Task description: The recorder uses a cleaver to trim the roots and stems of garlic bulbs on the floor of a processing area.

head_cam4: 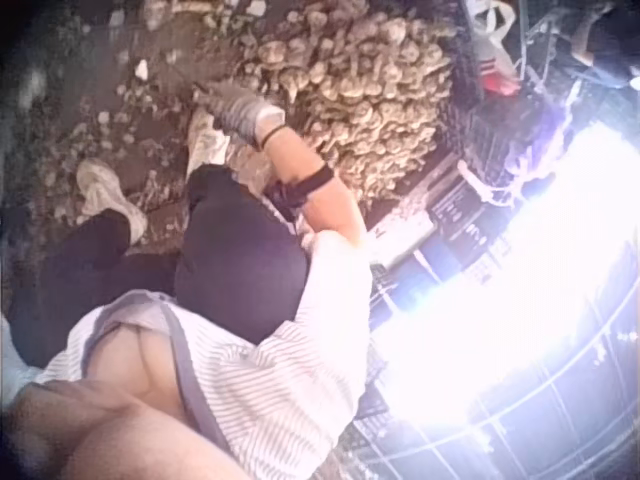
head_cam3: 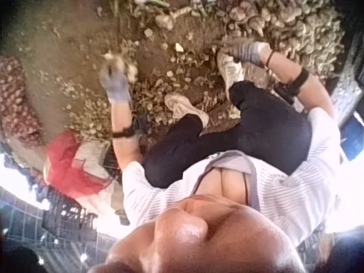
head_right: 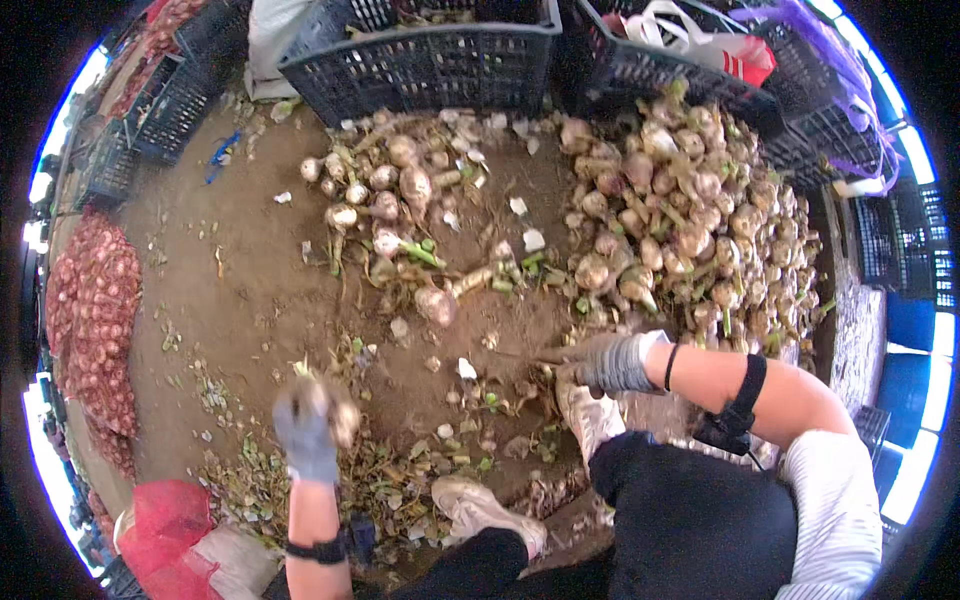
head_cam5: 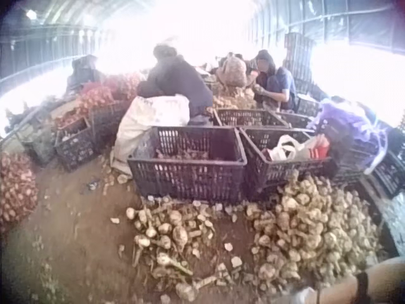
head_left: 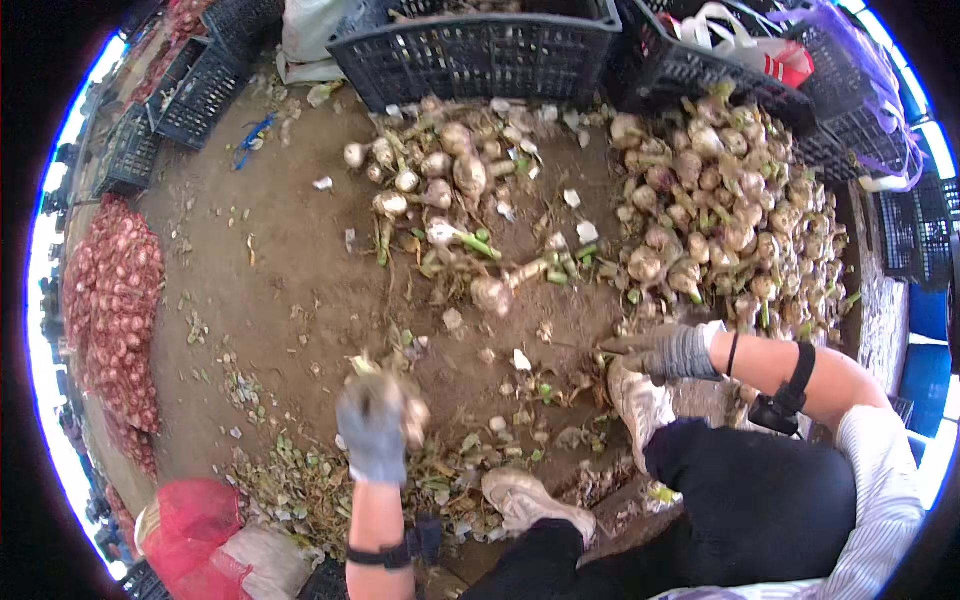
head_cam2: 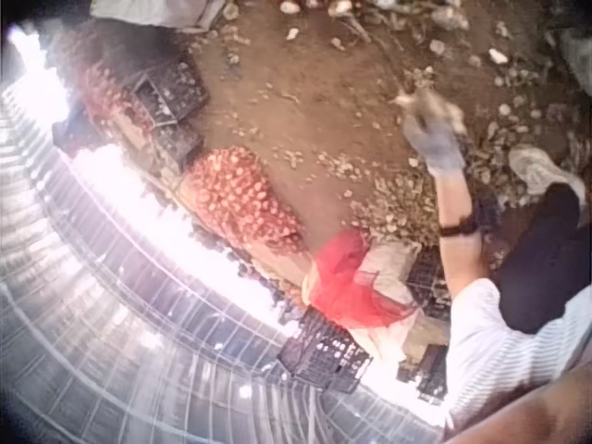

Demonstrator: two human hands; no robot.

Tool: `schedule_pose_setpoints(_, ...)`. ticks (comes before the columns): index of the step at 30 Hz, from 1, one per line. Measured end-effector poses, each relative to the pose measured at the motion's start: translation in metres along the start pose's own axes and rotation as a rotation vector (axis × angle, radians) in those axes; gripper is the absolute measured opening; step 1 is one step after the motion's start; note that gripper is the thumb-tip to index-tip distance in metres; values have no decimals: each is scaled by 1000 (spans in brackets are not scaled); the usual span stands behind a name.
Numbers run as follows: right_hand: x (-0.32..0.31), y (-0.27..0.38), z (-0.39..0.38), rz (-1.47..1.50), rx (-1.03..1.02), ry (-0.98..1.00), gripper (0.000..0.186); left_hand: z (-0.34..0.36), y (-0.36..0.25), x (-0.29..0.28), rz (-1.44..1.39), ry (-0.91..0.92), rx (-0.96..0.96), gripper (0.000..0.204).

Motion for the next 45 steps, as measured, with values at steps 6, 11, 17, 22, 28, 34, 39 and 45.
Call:
schedule_pose_setpoints(6,42,3,17,-49,-327,-45,52,-7,-20,129,87,822,458,47)
schedule_pose_setpoints(11,43,-10,15,218,-62,120,54,31,59,183,1249,966,768,39)
schedule_pose_setpoints(17,34,-2,19,128,-187,7,58,81,148,106,1201,400,306,61)
schedule_pose_setpoints(22,21,7,16,106,-108,-22,58,96,186,43,252,147,-310,77)
schedule_pose_setpoints(28,-11,72,-20,117,-517,-289,57,58,134,38,-45,190,-266,72)
schedule_pose_setpoints(34,-23,137,-52,-429,-851,-581,56,5,38,39,-248,282,108,78)
schedule_pose_setpoints(39,-19,166,-60,-466,-1036,-683,64,-23,9,46,-296,318,91,97)
schedule_pose_setpoints(45,-17,171,-68,-467,-1084,-660,68,-34,6,47,-317,250,93,120)
Point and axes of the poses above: each hand's wrist, its own z-axis towards the middle knuckle, its own x-axis out of the palm, y = z × x, the point moved 6 cm from there along z, towards the middle knuckle, and after that the axes turned 6 degrees about -y, right-handed, at the moved point
